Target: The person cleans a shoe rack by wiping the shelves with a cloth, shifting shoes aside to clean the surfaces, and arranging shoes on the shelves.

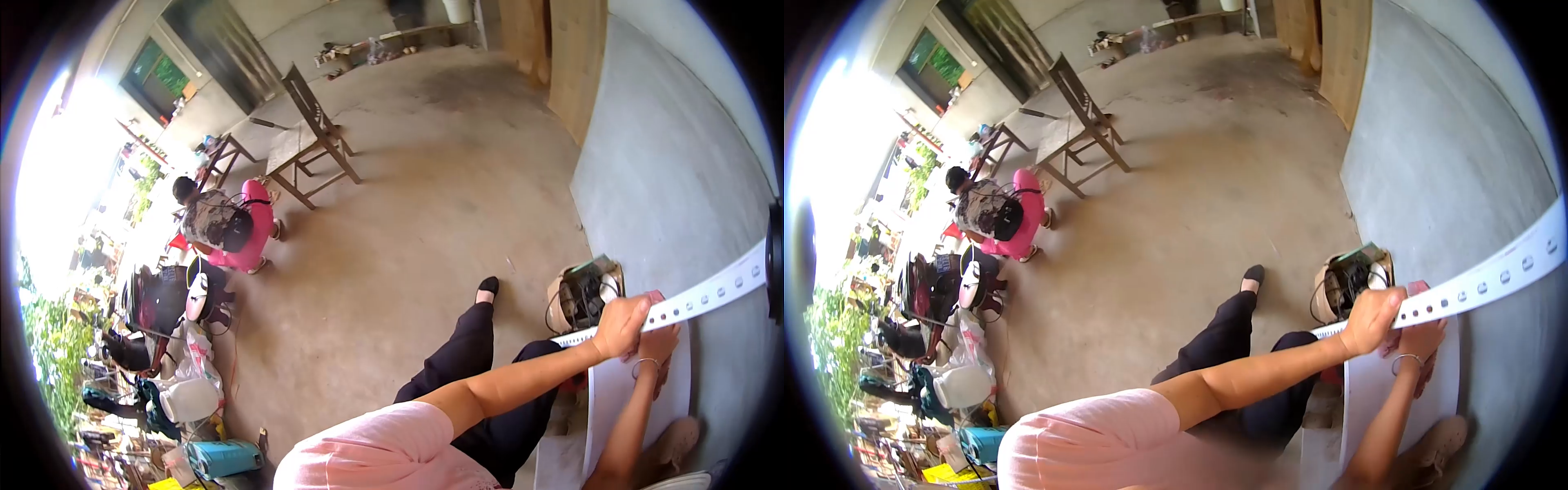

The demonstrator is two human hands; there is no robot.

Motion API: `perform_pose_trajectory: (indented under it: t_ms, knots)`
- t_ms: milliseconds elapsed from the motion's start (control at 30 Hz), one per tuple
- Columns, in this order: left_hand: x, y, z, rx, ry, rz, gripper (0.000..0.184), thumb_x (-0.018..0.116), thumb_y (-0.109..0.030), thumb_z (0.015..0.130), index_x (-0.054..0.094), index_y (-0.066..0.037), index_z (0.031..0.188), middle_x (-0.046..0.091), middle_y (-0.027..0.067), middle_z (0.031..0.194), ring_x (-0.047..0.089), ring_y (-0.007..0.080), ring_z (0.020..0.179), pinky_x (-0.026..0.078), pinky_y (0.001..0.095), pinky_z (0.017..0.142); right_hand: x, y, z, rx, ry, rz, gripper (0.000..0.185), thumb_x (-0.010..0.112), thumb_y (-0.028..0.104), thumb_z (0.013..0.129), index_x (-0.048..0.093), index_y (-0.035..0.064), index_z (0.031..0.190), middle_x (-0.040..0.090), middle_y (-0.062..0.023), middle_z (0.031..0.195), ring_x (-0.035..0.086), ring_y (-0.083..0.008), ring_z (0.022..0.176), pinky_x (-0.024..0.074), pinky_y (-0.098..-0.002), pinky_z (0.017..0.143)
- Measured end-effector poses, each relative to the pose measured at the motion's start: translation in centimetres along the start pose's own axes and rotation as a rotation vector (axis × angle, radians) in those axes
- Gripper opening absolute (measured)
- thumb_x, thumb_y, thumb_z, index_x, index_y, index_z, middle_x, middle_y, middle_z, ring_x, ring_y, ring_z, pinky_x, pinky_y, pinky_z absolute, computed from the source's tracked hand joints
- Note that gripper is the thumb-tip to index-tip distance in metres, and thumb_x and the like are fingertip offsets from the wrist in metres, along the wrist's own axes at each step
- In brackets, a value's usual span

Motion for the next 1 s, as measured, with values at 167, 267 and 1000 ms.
perform_pose_trajectory:
  t_ms: [167, 267, 1000]
  knots:
    - [0.1, 0.1, -0.1, 0.048, 0.008, 0.061, 0.050, 0.023, -0.038, 0.096, 0.049, -0.003, 0.072, 0.049, 0.0195, 0.060, 0.051, 0.0411, 0.060, 0.040, 0.0451, 0.058, -1.1, -0.2, 3.5, -0.015, -0.110, 0.386, 0.023, 0.055, 0.018, 0.084, 0.064, 0.0133, 0.104, 0.063, -0.0025, 0.111, 0.061, -0.0205, 0.095, 0.0476, -0.0342, 0.082]
    - [0.0, 0.7, -0.3, 0.021, 0.040, 0.079, 0.051, 0.021, -0.038, 0.096, 0.048, -0.003, 0.072, 0.048, 0.0194, 0.059, 0.050, 0.0411, 0.060, 0.039, 0.0454, 0.058, -1.0, -1.3, 3.6, 0.020, -0.038, 0.390, 0.026, 0.053, 0.023, 0.086, 0.062, 0.0111, 0.107, 0.062, -0.0053, 0.111, 0.056, -0.0236, 0.100, 0.0450, -0.0367, 0.086]
    - [1.2, 3.9, -0.3, 0.012, 0.021, 0.115, 0.053, 0.019, -0.040, 0.096, 0.047, -0.002, 0.072, 0.050, 0.0208, 0.061, 0.048, 0.0435, 0.064, 0.037, 0.0482, 0.062, -0.2, -11.8, -5.1, 0.455, -0.170, -0.261, 0.043, 0.041, 0.052, 0.090, 0.050, 0.0265, 0.123, 0.050, 0.0043, 0.128, 0.045, -0.0232, 0.118, 0.0387, -0.0452, 0.093]
Point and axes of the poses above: each hand's wrist, its own z-axis towards the middle knuckle, its own x-axis out of the palm, y = z × x, the point moved 7 cm from there along z, towards the middle knuckle
